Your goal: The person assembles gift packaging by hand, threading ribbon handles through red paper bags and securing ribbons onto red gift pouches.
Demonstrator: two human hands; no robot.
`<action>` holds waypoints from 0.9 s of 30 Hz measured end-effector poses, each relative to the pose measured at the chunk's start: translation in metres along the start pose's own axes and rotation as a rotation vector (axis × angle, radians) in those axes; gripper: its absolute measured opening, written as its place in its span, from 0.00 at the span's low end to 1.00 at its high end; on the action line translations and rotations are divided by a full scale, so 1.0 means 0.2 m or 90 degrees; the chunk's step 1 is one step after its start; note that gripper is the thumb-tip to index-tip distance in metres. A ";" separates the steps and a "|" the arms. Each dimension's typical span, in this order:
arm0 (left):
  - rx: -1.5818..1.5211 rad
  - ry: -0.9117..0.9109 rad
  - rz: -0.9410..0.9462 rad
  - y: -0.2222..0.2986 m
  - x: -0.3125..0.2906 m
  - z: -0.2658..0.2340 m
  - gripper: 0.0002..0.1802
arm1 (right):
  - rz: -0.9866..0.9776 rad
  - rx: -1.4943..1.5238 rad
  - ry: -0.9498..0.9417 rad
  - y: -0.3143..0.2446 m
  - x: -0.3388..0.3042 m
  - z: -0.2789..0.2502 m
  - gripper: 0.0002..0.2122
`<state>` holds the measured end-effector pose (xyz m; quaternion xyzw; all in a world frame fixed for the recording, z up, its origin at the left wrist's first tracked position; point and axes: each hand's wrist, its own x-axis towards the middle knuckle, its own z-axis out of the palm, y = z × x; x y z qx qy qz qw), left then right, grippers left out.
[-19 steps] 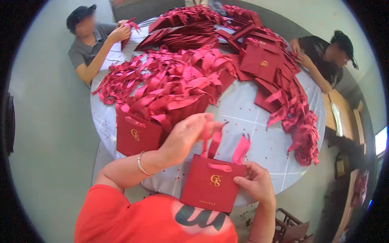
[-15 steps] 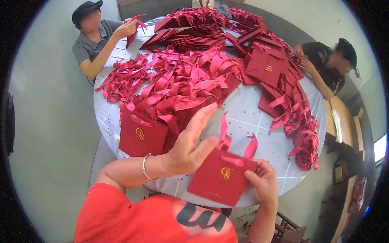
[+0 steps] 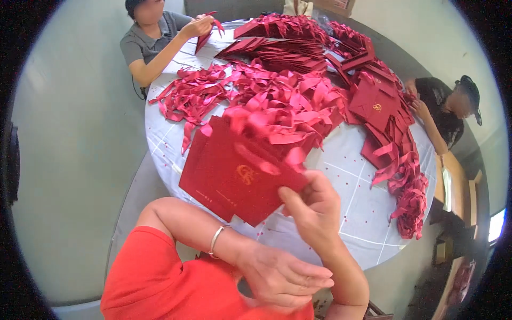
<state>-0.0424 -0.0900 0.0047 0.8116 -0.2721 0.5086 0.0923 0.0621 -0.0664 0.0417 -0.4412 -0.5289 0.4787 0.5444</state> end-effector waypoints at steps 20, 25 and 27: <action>-0.001 -0.217 -0.014 0.00 0.01 -0.10 0.16 | -0.017 -0.085 -0.044 0.13 0.09 0.13 0.11; 0.017 -0.217 -0.041 -0.01 -0.03 -0.14 0.21 | -0.031 0.018 0.028 0.00 0.11 -0.06 0.08; 0.022 -0.231 -0.059 -0.01 -0.06 -0.14 0.20 | -0.040 0.009 0.039 -0.02 0.13 -0.11 0.08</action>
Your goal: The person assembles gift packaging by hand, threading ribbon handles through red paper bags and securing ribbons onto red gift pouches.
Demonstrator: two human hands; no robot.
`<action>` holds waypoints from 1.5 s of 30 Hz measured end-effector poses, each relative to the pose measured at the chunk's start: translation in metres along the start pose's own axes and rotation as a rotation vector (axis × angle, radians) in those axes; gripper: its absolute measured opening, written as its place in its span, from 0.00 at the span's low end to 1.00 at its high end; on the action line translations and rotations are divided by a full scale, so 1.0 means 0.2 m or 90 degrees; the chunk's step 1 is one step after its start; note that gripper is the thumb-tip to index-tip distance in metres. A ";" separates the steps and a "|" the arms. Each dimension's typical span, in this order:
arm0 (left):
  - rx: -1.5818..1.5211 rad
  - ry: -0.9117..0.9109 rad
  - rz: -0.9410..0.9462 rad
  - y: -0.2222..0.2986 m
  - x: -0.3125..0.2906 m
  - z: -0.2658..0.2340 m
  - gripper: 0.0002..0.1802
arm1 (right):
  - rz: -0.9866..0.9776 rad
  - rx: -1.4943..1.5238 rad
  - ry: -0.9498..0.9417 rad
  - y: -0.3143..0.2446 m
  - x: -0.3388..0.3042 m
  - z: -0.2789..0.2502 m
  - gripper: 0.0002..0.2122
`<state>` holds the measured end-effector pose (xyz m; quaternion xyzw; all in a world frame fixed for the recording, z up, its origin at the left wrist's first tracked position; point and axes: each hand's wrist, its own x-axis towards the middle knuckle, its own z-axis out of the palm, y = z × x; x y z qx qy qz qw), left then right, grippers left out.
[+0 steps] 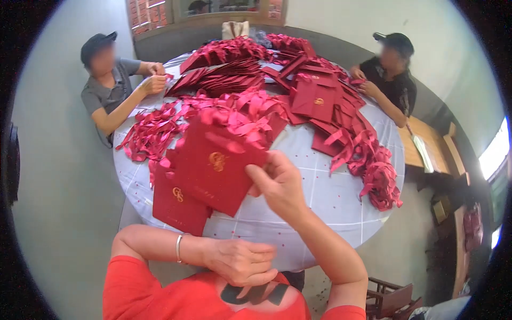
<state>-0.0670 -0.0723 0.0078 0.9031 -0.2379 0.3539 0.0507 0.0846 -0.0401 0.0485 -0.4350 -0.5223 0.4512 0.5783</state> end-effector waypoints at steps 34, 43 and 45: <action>0.184 0.210 -1.057 0.22 -0.53 -0.48 0.43 | 0.069 -0.499 -0.280 0.19 -0.15 0.25 0.26; 0.022 0.278 -1.040 0.03 -0.58 -0.50 0.40 | 0.019 -0.380 -0.222 0.23 0.00 0.22 0.22; 0.058 0.324 -1.001 0.08 -0.60 -0.41 0.40 | -0.003 -0.393 -0.213 0.25 -0.05 0.19 0.23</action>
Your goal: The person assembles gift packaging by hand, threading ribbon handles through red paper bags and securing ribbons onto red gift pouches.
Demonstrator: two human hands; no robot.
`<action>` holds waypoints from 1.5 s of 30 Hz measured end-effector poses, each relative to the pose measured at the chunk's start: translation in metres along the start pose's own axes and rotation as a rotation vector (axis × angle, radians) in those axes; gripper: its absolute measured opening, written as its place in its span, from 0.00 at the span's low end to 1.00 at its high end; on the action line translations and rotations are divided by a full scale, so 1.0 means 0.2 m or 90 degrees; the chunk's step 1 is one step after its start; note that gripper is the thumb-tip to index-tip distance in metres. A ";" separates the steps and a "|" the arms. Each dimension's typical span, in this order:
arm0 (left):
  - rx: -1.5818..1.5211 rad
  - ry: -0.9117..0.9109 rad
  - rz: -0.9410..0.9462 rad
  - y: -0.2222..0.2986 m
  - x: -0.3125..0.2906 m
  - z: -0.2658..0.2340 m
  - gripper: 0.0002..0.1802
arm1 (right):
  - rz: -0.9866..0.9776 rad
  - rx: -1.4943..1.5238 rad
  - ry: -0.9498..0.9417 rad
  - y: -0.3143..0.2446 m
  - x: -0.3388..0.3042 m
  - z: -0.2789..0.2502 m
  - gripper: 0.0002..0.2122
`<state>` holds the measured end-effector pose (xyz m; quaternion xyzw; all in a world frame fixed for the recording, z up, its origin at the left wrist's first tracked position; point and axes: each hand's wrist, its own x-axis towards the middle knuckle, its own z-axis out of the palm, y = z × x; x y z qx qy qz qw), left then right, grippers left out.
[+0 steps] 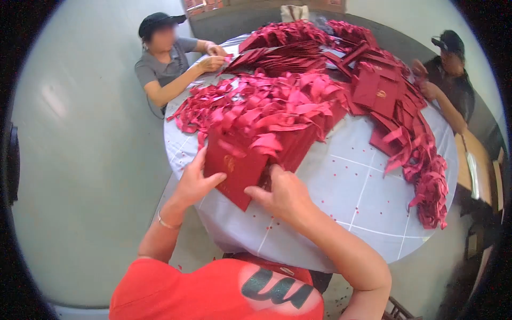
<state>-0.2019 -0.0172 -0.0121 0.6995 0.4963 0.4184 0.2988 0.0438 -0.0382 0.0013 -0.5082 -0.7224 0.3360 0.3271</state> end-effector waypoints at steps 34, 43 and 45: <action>0.134 -0.391 0.684 0.32 -0.10 0.89 0.22 | 0.003 -0.606 0.329 0.89 0.31 -0.91 0.20; 0.142 -0.408 0.676 0.28 -0.10 0.90 0.23 | 0.157 -0.708 0.330 0.77 0.63 -0.91 0.47; 0.130 -0.420 0.675 0.25 -0.10 0.92 0.24 | 0.158 -0.724 0.324 0.82 0.69 -0.92 0.46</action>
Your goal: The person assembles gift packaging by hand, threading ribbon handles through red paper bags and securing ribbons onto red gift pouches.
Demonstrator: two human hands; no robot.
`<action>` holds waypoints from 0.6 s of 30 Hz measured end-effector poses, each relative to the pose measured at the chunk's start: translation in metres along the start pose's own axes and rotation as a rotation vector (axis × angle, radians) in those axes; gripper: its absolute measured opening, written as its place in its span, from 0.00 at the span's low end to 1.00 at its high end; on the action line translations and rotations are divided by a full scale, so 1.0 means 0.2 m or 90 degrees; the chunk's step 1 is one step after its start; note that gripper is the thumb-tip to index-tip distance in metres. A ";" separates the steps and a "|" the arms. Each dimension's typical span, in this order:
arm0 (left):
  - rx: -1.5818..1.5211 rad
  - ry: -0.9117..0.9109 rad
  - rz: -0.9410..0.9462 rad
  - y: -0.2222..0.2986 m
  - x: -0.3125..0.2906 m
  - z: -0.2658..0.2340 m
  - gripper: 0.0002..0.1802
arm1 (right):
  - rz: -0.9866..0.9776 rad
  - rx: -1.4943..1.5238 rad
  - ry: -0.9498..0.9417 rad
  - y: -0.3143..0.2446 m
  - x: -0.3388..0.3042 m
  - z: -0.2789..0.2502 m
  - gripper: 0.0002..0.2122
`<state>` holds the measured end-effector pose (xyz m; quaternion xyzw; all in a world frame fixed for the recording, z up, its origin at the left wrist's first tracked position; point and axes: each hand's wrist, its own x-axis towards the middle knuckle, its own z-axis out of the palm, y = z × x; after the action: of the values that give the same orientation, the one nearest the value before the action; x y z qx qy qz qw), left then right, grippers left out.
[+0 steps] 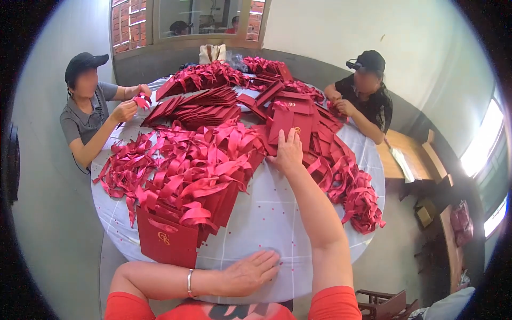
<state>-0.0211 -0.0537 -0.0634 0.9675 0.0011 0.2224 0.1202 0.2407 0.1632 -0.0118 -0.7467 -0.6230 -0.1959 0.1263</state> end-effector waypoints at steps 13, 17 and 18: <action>0.003 -0.015 0.004 0.00 0.00 -0.02 0.24 | -0.094 -0.178 0.197 0.13 0.10 0.13 0.27; -0.008 0.013 -0.002 0.00 0.00 -0.01 0.23 | -0.112 -0.195 0.190 0.13 0.13 0.19 0.22; -0.013 0.013 -0.008 0.00 0.00 -0.01 0.22 | -0.122 -0.221 0.201 0.13 0.13 0.20 0.21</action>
<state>-0.0213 -0.0541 -0.0617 0.9640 0.0060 0.2312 0.1311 0.2747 0.1990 -0.0342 -0.6546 -0.6208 -0.4252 0.0729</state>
